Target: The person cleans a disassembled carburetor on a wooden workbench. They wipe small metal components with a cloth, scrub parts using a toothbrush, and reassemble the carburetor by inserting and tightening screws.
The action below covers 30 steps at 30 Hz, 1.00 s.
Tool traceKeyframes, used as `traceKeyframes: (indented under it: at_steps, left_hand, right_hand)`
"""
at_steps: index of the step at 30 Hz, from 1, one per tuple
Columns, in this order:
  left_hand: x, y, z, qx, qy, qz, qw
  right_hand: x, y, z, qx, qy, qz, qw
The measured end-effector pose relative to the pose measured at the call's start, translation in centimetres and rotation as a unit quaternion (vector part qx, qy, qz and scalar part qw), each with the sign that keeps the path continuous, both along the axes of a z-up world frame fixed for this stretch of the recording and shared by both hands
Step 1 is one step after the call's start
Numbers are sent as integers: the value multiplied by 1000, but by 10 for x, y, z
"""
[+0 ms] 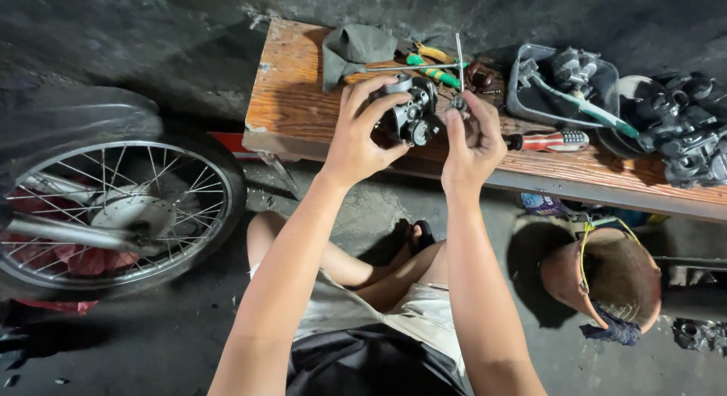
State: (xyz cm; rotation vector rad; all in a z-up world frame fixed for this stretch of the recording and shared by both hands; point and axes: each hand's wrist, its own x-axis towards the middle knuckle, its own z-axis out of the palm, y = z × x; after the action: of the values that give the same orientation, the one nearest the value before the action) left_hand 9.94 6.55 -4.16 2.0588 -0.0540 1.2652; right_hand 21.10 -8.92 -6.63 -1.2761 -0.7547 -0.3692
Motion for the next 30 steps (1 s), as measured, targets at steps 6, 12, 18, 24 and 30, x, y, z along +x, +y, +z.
traceKeyframes:
  at_steps: [6, 12, 18, 24, 30]
  left_hand:
    - [-3, -3, 3, 12, -28, -7, 1000]
    - [-1, -6, 0, 3, -16, -14, 1000]
    - [-10, -5, 3, 27, 8, -26, 999]
    - [-5, -8, -6, 60, -3, -5, 998]
    - [-11, -3, -3, 11, 131, -20, 991]
  right_hand:
    - [-12, 2, 13, 25, 50, 20, 998]
    - [-10, 0, 14, 37, 46, 43, 997]
    - [-1, 0, -1, 47, 61, 50, 996]
    - [0, 0, 1, 56, 80, 65, 993]
    - [-13, -8, 17, -7, 104, 80, 991]
